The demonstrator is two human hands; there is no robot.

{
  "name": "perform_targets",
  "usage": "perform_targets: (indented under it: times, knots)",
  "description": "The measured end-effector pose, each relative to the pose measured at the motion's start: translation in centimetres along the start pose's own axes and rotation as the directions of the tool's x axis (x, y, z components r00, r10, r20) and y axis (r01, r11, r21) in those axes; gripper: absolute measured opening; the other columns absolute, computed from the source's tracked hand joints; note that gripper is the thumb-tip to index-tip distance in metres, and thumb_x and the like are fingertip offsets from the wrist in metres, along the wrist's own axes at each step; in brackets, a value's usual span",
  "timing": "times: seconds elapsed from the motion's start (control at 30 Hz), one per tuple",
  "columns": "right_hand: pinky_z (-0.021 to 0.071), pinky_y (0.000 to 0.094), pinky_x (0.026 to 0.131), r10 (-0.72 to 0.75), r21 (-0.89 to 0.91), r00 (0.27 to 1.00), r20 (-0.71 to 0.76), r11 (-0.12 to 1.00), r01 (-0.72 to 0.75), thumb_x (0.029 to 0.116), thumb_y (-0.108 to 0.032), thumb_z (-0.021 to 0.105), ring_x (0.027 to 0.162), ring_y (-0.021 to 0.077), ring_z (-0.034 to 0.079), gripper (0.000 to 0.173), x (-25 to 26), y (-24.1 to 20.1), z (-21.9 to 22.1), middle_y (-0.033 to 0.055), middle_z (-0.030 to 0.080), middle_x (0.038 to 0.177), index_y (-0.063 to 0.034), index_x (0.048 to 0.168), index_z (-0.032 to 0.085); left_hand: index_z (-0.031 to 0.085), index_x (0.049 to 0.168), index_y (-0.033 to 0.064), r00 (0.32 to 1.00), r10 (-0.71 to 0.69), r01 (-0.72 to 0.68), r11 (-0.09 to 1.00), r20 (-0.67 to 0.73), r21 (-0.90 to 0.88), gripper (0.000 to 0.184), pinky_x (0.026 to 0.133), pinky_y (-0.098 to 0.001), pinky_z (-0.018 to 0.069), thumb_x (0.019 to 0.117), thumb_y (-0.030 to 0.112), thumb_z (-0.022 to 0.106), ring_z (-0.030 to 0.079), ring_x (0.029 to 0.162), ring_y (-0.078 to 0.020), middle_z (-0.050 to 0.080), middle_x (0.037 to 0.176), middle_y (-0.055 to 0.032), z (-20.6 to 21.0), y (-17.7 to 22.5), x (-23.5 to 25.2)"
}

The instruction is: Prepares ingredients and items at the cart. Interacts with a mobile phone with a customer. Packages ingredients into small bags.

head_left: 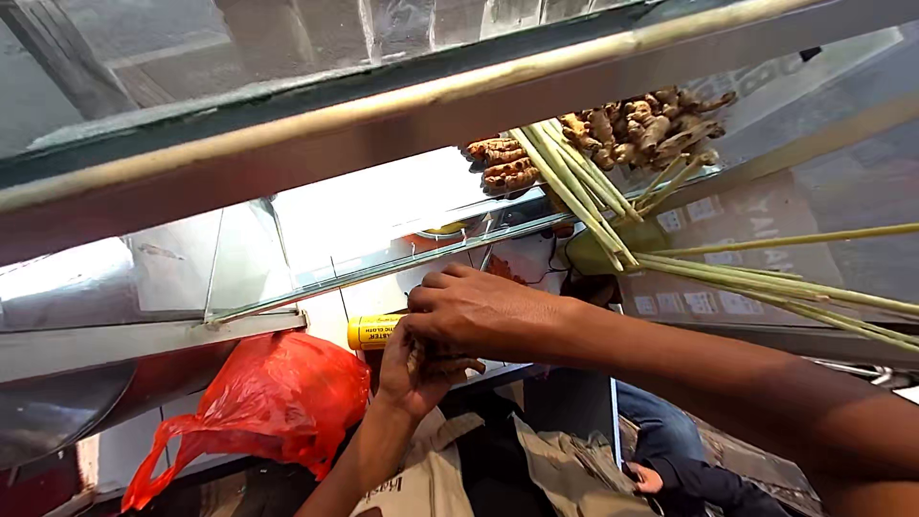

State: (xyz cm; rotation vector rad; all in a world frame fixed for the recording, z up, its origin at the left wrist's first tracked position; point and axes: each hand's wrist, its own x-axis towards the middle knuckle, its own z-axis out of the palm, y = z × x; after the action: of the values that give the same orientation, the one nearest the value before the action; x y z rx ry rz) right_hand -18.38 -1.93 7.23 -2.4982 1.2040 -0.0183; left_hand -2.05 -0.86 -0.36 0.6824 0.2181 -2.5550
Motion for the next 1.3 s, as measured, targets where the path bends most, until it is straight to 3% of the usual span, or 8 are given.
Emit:
perform_targets:
  times: [0.3, 0.47, 0.67, 0.87, 0.97, 1.07, 1.17, 1.3]
  knots:
    - [0.0524, 0.0446, 0.091, 0.166, 0.032, 0.962, -0.218, 0.986, -0.162, 0.1062, -0.024, 0.054, 0.103, 0.0252, 0.063, 0.019, 0.2, 8.6, -5.8, 0.0088, 0.064, 0.106, -0.0106, 0.112, 0.067, 0.064, 0.116, 0.0085, 0.995, -0.076, 0.071, 0.993, -0.060, -0.096, 0.049, 0.088, -0.0563, 0.0589, 0.1081, 0.038, 0.025, 0.070, 0.109, -0.0387, 0.070, 0.117, -0.0180, 0.0, 0.1, 1.3]
    - [0.0431, 0.0656, 0.101, 0.543, -0.027, 0.729, -0.416, 0.794, -0.607, 0.1026, -0.034, 0.053, 0.121, 0.0399, 0.062, 0.039, 0.4, 19.4, -6.6, 0.0238, 0.067, 0.125, -0.0071, 0.127, 0.067, 0.062, 0.118, 0.0083, 0.993, -0.081, 0.070, 0.990, -0.083, -0.121, 0.045, 0.090, -0.0575, 0.0580, 0.1077, 0.034, 0.027, 0.069, 0.110, -0.0391, 0.069, 0.120, -0.0181, -1.2, -0.5, 0.5]
    - [0.0375, 0.0673, 0.105, 0.752, -0.045, 0.649, -0.117, 0.649, -0.760, 0.1026, -0.018, 0.053, 0.132, 0.0443, 0.053, 0.036, 3.2, 24.4, -6.7, 0.0282, 0.058, 0.138, -0.0019, 0.134, 0.061, 0.063, 0.119, 0.0073, 0.995, -0.073, 0.061, 0.985, -0.066, -0.162, 0.042, 0.089, -0.0572, 0.0584, 0.1056, 0.029, 0.030, 0.069, 0.110, -0.0400, 0.069, 0.120, -0.0195, -2.2, -0.9, -0.4]
    - [0.0416, 0.0647, 0.103, 0.626, -0.001, 0.733, -0.266, 0.760, -0.650, 0.1066, -0.029, 0.052, 0.123, 0.0409, 0.060, 0.035, 2.1, 15.5, -9.3, 0.0246, 0.066, 0.126, -0.0045, 0.126, 0.067, 0.061, 0.127, 0.0067, 0.999, -0.050, 0.051, 0.989, 0.007, -0.137, 0.050, 0.095, -0.0606, 0.0541, 0.1062, 0.034, 0.025, 0.065, 0.116, -0.0415, 0.066, 0.125, -0.0207, -1.7, 0.0, -0.2]
    - [0.0551, 0.0407, 0.091, 0.340, 0.074, 0.929, -0.147, 0.940, -0.333, 0.1028, -0.026, 0.060, 0.099, 0.0161, 0.068, 0.020, 2.0, 10.4, -8.5, 0.0029, 0.071, 0.107, -0.0148, 0.114, 0.070, 0.058, 0.134, 0.0087, 0.997, -0.060, 0.063, 0.994, 0.040, -0.089, 0.056, 0.095, -0.0605, 0.0536, 0.1067, 0.038, 0.018, 0.064, 0.117, -0.0405, 0.064, 0.130, -0.0203, -0.7, 0.4, 0.5]
    - [0.0561, 0.0341, 0.086, 0.085, 0.190, 0.995, 0.056, 0.977, -0.094, 0.0963, -0.018, 0.068, 0.096, 0.0118, 0.066, 0.016, 1.3, 5.1, -5.6, -0.0005, 0.069, 0.104, -0.0179, 0.111, 0.074, 0.060, 0.129, 0.0064, 0.994, -0.081, 0.085, 0.995, 0.069, -0.047, 0.061, 0.093, -0.0596, 0.0549, 0.1065, 0.043, 0.017, 0.066, 0.113, -0.0412, 0.065, 0.125, -0.0227, 0.2, 0.7, 1.1]
    - [0.0551, 0.0422, 0.082, 0.126, 0.119, 0.981, 0.144, 0.982, -0.144, 0.0928, -0.014, 0.068, 0.095, 0.0205, 0.065, 0.016, -0.1, 2.1, -2.5, 0.0038, 0.066, 0.098, -0.0154, 0.108, 0.072, 0.062, 0.105, 0.0072, 0.998, -0.056, 0.057, 0.998, -0.021, 0.030, 0.056, 0.080, -0.0527, 0.0597, 0.1060, 0.044, 0.020, 0.071, 0.092, -0.0339, 0.070, 0.100, -0.0191, 1.3, 0.6, 1.1]
    - [0.0519, 0.0443, 0.084, 0.230, 0.047, 0.973, 0.007, 0.972, -0.230, 0.0974, -0.021, 0.063, 0.099, 0.0243, 0.063, 0.016, -1.9, 1.0, -2.0, 0.0054, 0.064, 0.100, -0.0131, 0.111, 0.068, 0.063, 0.100, 0.0063, 0.999, -0.045, 0.045, 0.999, -0.019, 0.030, 0.053, 0.074, -0.0480, 0.0605, 0.1064, 0.042, 0.024, 0.072, 0.086, -0.0297, 0.070, 0.093, -0.0174, 1.2, 0.6, 1.6]
